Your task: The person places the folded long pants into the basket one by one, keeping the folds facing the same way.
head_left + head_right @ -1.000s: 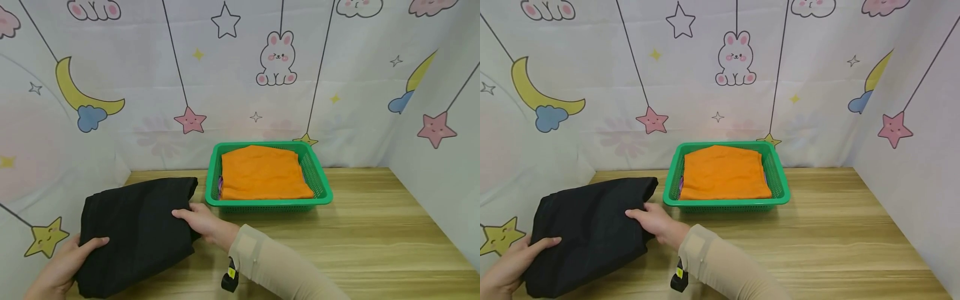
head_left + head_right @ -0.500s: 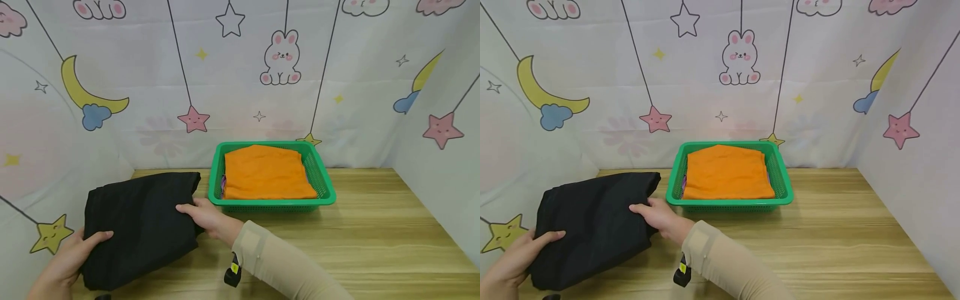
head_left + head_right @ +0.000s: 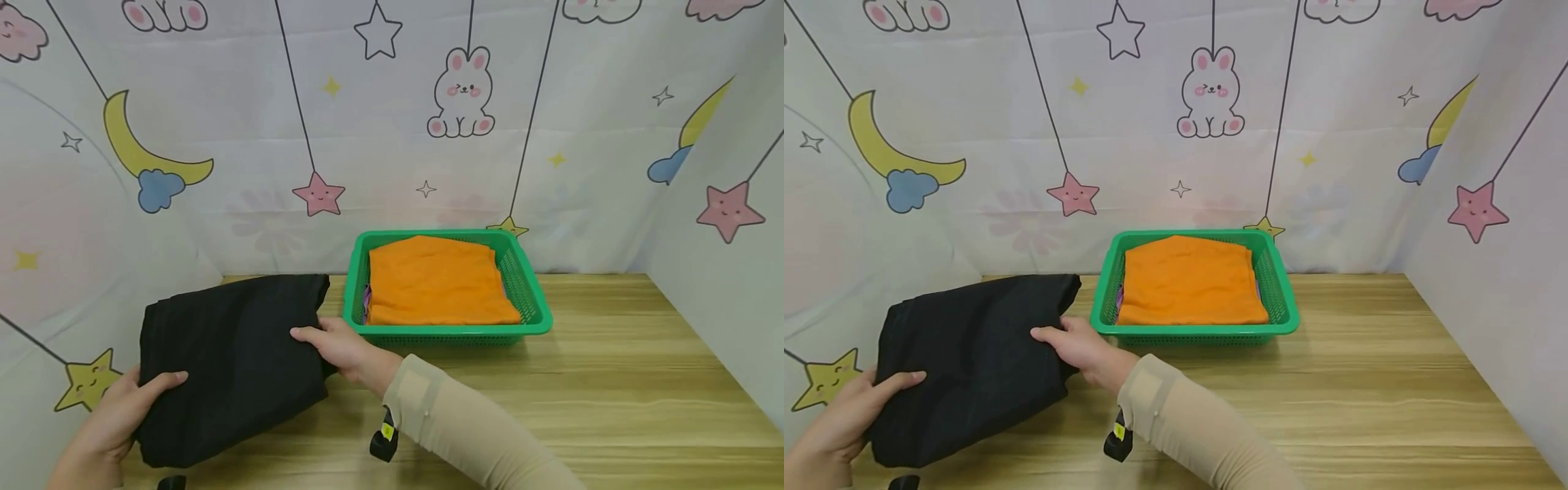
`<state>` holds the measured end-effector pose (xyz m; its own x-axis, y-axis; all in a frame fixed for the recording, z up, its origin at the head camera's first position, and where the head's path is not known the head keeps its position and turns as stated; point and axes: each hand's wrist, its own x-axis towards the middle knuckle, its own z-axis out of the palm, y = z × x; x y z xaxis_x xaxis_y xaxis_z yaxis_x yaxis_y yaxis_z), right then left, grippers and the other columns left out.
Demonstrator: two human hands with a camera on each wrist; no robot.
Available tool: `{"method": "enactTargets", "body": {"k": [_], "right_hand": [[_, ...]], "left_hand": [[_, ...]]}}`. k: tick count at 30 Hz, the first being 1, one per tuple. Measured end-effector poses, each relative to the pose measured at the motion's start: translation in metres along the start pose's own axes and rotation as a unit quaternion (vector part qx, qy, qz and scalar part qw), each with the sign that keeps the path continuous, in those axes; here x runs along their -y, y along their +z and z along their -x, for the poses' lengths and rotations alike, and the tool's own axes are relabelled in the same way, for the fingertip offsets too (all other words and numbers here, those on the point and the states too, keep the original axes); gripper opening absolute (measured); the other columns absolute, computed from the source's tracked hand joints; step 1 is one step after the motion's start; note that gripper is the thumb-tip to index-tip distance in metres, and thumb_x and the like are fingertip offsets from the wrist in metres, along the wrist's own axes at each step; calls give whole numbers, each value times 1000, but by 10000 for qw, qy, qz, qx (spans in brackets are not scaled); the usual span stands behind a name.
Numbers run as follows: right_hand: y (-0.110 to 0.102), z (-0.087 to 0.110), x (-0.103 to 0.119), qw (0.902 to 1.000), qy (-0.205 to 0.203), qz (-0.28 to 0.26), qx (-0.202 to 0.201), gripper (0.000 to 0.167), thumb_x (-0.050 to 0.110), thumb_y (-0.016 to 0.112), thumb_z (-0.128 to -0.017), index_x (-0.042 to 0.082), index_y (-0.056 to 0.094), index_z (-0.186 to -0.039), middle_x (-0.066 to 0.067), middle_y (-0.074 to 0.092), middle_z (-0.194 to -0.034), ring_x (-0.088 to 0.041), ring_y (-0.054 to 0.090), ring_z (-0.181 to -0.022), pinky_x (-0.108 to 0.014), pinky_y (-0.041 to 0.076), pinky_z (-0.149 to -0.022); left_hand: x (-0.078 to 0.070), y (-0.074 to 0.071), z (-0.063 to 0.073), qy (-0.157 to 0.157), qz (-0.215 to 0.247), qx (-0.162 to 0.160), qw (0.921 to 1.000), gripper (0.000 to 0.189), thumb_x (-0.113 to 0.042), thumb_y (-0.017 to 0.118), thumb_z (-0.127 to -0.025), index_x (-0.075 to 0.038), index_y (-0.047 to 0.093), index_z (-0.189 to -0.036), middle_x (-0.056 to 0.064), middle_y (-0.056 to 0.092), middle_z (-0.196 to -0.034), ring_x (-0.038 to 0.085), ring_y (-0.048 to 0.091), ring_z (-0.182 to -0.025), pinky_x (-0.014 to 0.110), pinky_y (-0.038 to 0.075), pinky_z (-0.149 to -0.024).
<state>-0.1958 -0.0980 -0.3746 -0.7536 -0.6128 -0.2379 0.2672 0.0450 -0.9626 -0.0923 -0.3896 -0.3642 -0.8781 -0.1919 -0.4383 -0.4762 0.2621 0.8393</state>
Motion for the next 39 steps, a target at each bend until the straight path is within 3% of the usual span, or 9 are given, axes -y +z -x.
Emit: {"method": "enactTargets", "body": {"k": [16, 22, 39], "right_hand": [[-8, 6, 6, 9998, -172, 11, 23, 32, 29, 55, -95, 9, 63, -119, -10, 69, -109, -13, 67, -86, -30, 54, -82], [-11, 6, 7, 9999, -93, -23, -72, 33, 31, 56, -95, 9, 64, -118, -9, 70, -108, -12, 66, -86, -30, 54, -82], [-18, 7, 11, 9998, -49, -138, -124, 33, 32, 58, -94, 11, 64, -118, -7, 70, -105, -12, 66, -81, -30, 54, -80]], "left_hand": [[-6, 10, 5, 318, 259, -15, 9992, 63, -34, 54, -95, 3, 23, -136, -12, 66, -85, 15, 69, -77, 36, 58, -70], [-8, 13, 4, 593, 354, 36, 9976, 53, -29, 53, -96, 2, 28, -132, -11, 68, -84, 16, 70, -76, 37, 58, -68], [-15, 18, 5, 718, 340, -69, 9968, 61, -29, 54, -96, 3, 24, -138, -13, 67, -85, 14, 70, -77, 35, 58, -69]]}}
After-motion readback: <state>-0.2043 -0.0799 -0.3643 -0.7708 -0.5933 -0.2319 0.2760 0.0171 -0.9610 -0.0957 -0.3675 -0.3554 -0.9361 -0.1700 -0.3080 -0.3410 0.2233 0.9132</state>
